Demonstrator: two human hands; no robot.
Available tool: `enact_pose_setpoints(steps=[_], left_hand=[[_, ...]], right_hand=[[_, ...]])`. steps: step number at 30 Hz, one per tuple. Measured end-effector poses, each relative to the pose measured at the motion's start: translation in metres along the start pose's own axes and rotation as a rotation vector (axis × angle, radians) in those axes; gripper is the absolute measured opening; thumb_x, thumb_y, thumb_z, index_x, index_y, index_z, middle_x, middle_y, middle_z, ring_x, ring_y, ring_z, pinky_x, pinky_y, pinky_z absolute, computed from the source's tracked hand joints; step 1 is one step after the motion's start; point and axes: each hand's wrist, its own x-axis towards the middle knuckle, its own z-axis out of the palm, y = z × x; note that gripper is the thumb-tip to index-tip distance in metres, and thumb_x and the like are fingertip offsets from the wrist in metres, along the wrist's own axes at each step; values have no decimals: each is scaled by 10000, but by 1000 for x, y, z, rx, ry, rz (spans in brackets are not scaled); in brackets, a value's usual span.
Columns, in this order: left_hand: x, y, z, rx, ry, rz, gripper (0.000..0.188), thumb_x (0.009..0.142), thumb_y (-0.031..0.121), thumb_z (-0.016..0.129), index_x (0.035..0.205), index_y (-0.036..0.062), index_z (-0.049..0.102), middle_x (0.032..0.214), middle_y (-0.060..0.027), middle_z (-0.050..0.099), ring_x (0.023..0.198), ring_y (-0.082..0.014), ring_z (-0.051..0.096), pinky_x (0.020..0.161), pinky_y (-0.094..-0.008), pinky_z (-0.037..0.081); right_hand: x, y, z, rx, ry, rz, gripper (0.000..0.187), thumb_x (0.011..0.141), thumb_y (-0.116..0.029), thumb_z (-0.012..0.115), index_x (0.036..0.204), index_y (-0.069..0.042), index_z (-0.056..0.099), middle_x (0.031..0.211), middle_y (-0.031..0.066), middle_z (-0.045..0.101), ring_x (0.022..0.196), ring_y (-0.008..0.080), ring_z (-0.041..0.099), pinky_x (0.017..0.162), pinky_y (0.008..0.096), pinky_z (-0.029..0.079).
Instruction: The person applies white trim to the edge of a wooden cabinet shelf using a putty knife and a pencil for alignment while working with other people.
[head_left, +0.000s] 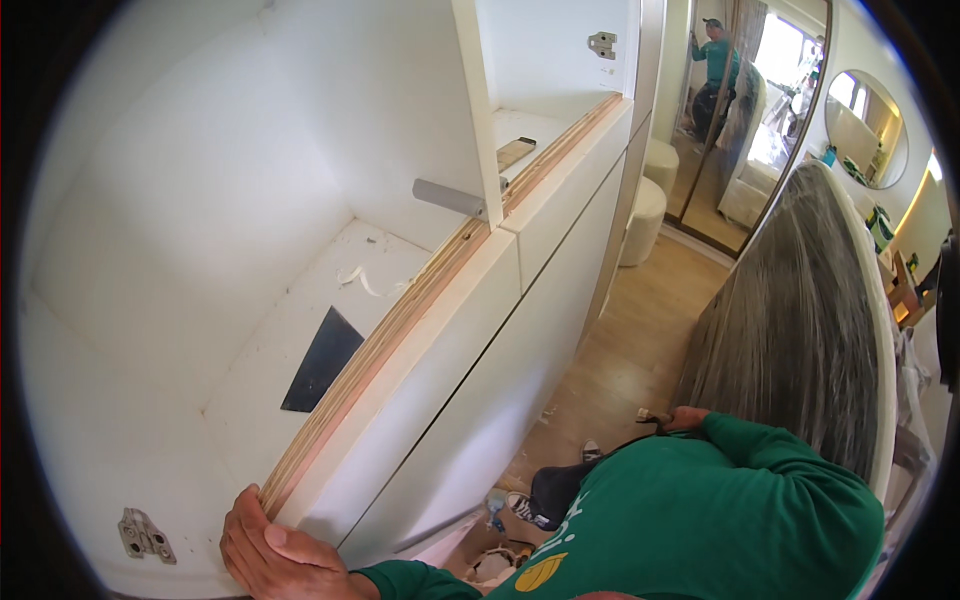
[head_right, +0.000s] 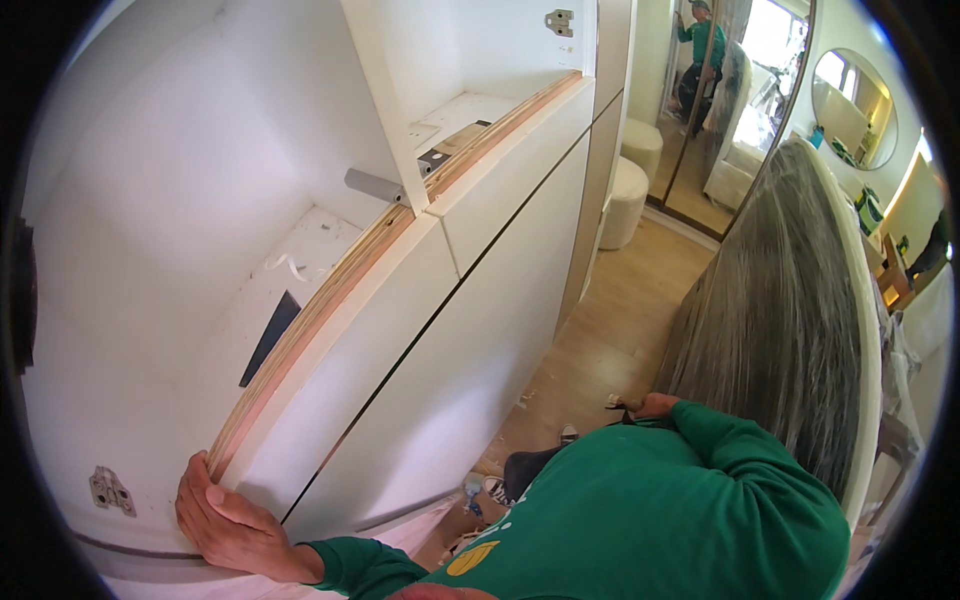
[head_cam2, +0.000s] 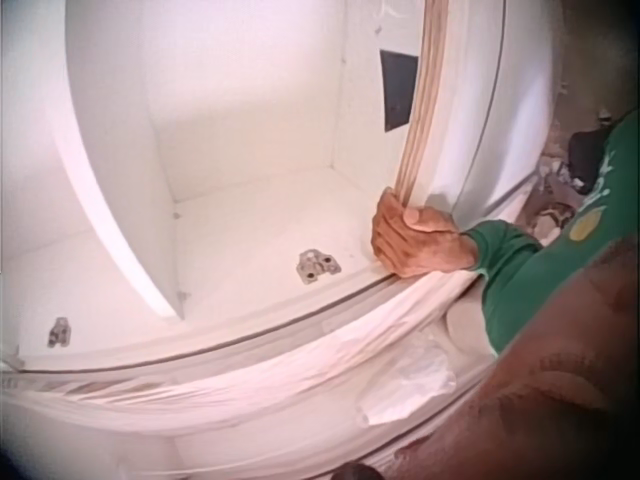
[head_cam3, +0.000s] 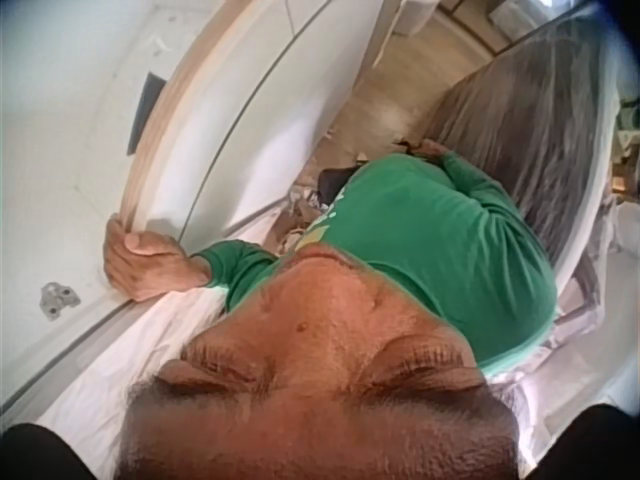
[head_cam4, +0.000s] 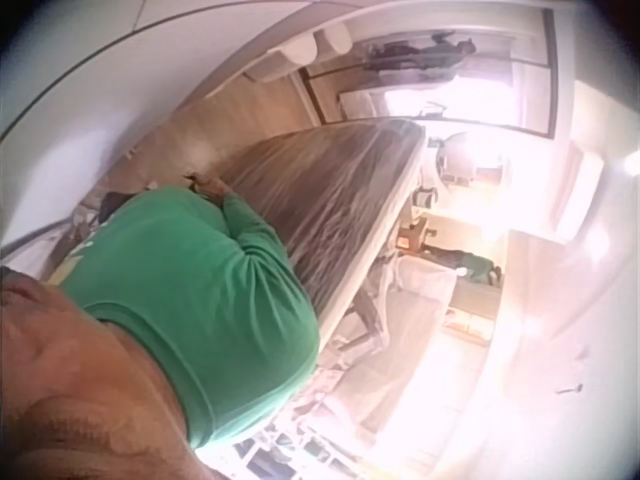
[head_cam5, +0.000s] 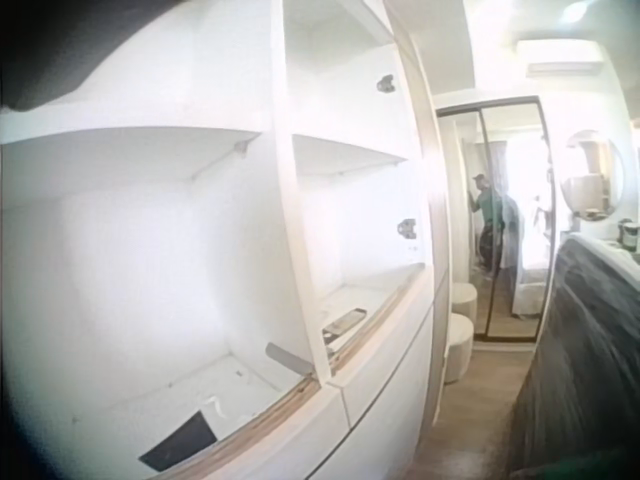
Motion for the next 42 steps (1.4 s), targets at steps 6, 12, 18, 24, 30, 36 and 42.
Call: enact_pose_setpoints(steps=[6,12,18,24,30,36,42], left_hand=[[0,-1,-1,12,-2,17,556,1229,278,319,1188,-27,782,1156,-183,796,1070,-406,745,986,-512,560],[-1,-1,0,19,8,17,552,1228,274,321,1190,-22,785,1158,-181,795,1070,-400,747,982,-516,561],[-1,-3,1,16,-6,7,555,1228,281,321,1185,-17,788,1154,-178,796,1070,-396,749,995,-515,563],[0,-3,2,24,0,19,552,1225,276,318,1187,-25,779,1157,-187,789,1070,-409,743,996,-515,558],[1,1,-1,11,-6,25,547,1224,260,308,1185,-36,766,1152,-194,783,1066,-417,737,981,-519,553],[3,-1,3,0,14,32,549,1227,272,313,1165,-32,766,1123,-186,786,1032,-422,740,946,-523,556],[3,6,0,69,80,13,557,1231,283,325,1130,-13,787,1078,-158,800,991,-414,745,909,-513,568]], right_hand=[[-4,-6,-2,2,6,12,674,908,-590,781,1311,-52,822,1249,211,820,1153,367,778,1008,483,584],[-4,-7,-3,-10,-9,15,682,923,-615,773,1312,-57,826,1256,212,819,1158,365,779,1013,486,584],[11,3,5,-67,4,26,717,925,-668,763,1295,-57,829,1243,214,825,1153,364,785,1010,496,586],[6,3,3,-7,-4,-13,750,921,-691,775,1297,-43,820,1227,209,827,1143,350,786,994,492,587],[6,-5,3,-9,-1,22,731,917,-661,788,1302,-41,819,1224,196,827,1129,323,784,986,484,585],[10,12,6,29,-9,35,725,895,-631,810,1295,-26,827,1243,210,819,1129,358,781,991,485,582],[-1,-8,45,174,-23,-8,686,903,-571,833,1290,-5,815,1226,213,820,1124,373,781,1002,480,586]])
